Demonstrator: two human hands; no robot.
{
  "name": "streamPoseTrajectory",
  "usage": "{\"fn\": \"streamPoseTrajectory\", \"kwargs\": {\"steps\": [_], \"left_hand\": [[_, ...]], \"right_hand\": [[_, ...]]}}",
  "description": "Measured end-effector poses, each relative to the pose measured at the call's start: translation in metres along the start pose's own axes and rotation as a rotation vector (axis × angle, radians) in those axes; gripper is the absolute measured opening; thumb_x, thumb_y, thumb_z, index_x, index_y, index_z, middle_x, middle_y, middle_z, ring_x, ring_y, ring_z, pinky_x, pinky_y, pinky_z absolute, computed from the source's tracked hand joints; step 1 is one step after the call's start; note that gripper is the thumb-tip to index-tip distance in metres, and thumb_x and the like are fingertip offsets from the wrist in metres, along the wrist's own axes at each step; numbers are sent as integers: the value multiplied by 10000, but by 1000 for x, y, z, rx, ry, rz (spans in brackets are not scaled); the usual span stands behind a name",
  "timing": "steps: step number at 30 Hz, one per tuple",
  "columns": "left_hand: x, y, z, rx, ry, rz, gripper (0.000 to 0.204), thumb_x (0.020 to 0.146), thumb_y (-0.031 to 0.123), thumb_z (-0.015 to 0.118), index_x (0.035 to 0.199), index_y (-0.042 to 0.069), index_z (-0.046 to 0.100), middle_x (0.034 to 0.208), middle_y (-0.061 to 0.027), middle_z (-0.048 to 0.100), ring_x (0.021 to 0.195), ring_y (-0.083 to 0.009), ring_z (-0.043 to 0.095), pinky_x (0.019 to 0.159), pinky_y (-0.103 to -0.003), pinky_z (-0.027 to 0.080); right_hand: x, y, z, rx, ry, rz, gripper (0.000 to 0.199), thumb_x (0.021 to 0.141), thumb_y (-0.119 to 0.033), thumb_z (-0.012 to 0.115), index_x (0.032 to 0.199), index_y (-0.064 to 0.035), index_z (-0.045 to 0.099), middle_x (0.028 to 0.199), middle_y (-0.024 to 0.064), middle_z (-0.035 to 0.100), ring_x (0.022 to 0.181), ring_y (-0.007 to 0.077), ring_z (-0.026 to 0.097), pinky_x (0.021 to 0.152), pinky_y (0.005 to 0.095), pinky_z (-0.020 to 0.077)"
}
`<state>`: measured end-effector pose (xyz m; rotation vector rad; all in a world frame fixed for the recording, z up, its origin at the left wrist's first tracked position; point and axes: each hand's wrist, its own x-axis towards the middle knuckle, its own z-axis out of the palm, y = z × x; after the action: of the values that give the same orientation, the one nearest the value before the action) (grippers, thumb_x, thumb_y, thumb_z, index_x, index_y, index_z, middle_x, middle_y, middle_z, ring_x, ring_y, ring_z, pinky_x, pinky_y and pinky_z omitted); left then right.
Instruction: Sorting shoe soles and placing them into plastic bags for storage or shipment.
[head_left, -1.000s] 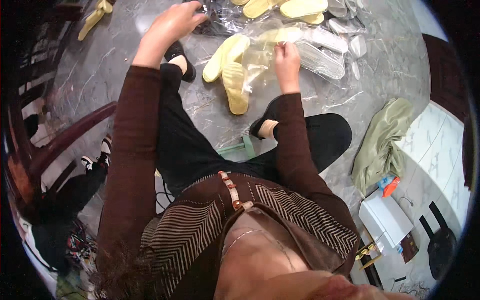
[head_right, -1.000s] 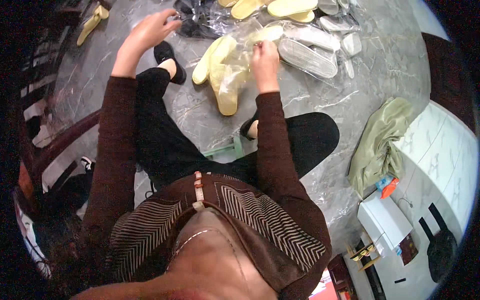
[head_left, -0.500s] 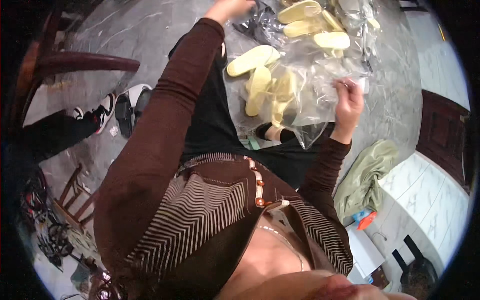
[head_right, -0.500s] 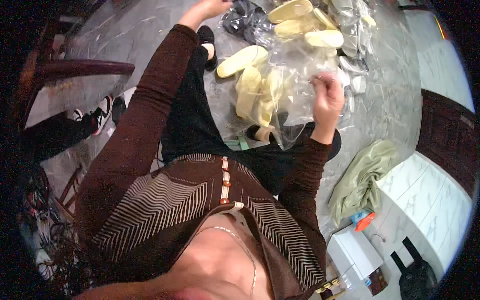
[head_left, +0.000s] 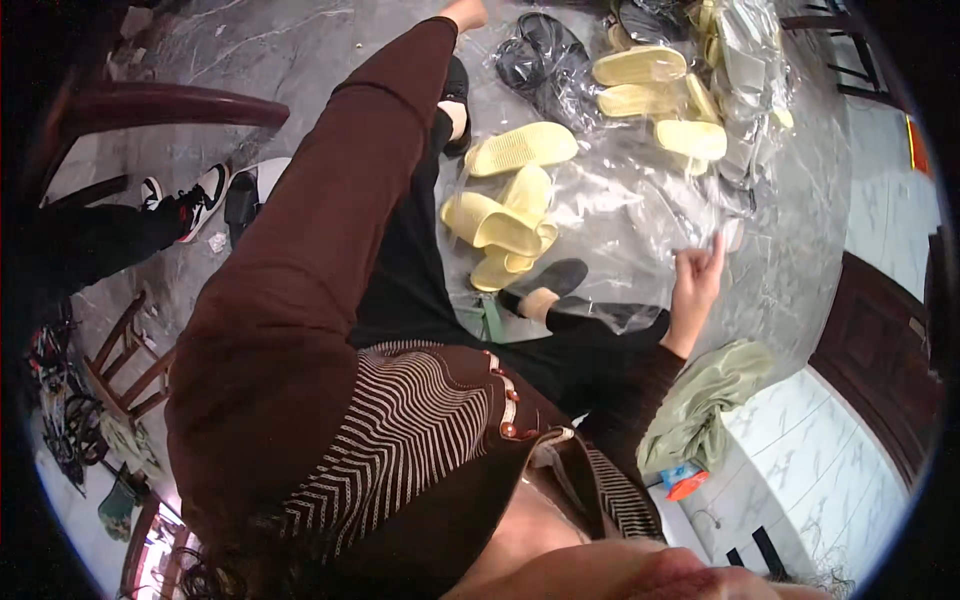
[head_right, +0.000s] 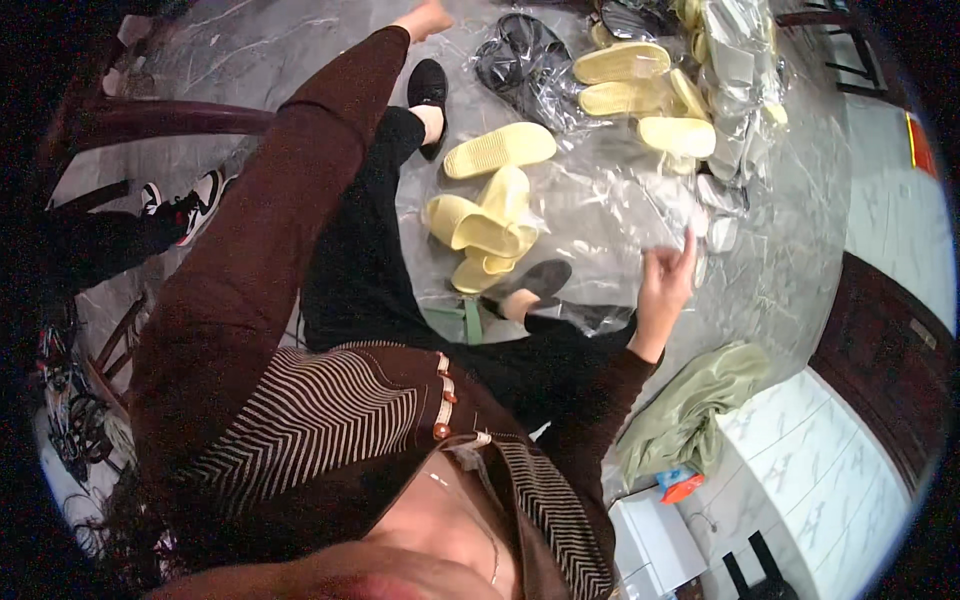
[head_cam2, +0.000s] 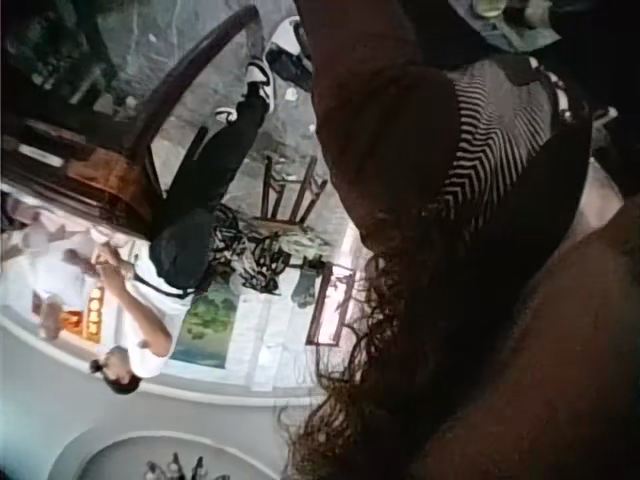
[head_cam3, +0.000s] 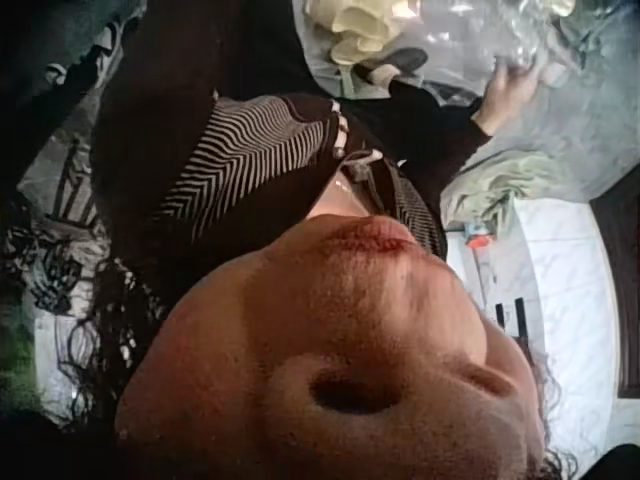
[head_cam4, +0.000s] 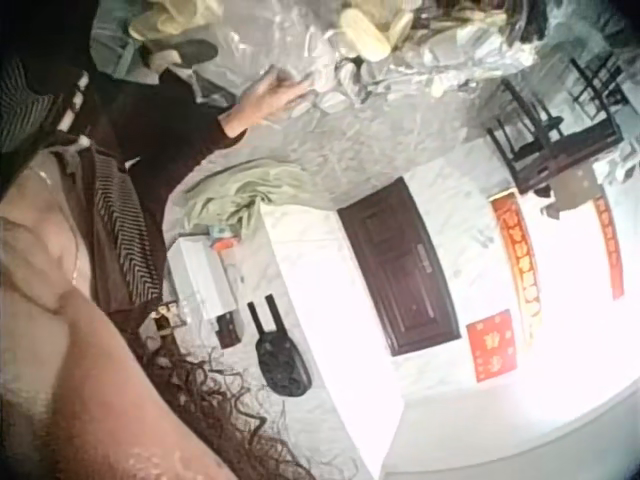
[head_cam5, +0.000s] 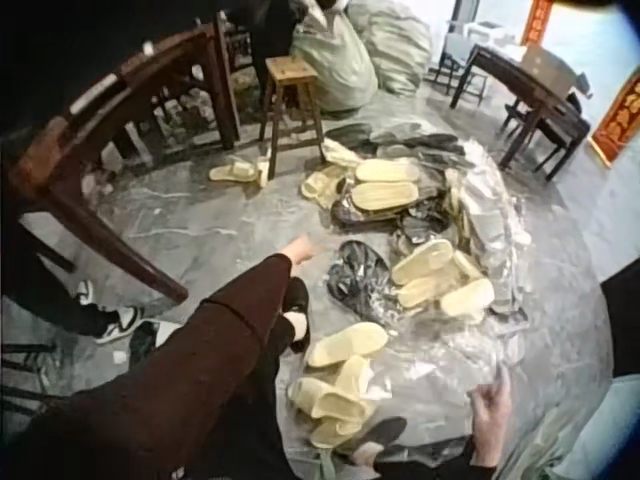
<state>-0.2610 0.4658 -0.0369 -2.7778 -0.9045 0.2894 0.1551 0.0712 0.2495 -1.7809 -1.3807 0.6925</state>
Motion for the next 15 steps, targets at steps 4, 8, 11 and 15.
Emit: {"fn": "streamPoseTrajectory", "kwargs": {"steps": [4,8,11,15], "left_hand": [[88,102,51,-366,-173,-323,217,777,187,512,915,38,586,768,-144,597,745,-295,566,640,-370,440],[11,10,95,-689,-227,-978,221,771,209,518,814,22,627,812,-175,616,790,-311,587,683,-403,449],[125,200,69,-1289,-125,-955,249,757,190,527,863,-24,598,821,-181,616,760,-271,590,674,-375,457],[34,133,131,-1347,307,-594,279,742,197,551,889,-38,582,822,-166,615,747,-227,579,645,-336,456]], "right_hand": [[-6,67,-28,-50,35,316,595,752,72,523,1284,16,262,765,14,506,700,76,473,699,198,395],[15,58,20,225,11,357,650,747,71,520,1310,2,203,773,20,506,709,84,486,718,208,400],[-1,83,-28,80,134,492,679,744,66,517,1322,-5,167,782,28,520,736,100,516,728,217,406],[21,80,10,228,56,459,696,731,71,512,1322,-1,152,768,30,524,715,95,519,695,212,413]]}}
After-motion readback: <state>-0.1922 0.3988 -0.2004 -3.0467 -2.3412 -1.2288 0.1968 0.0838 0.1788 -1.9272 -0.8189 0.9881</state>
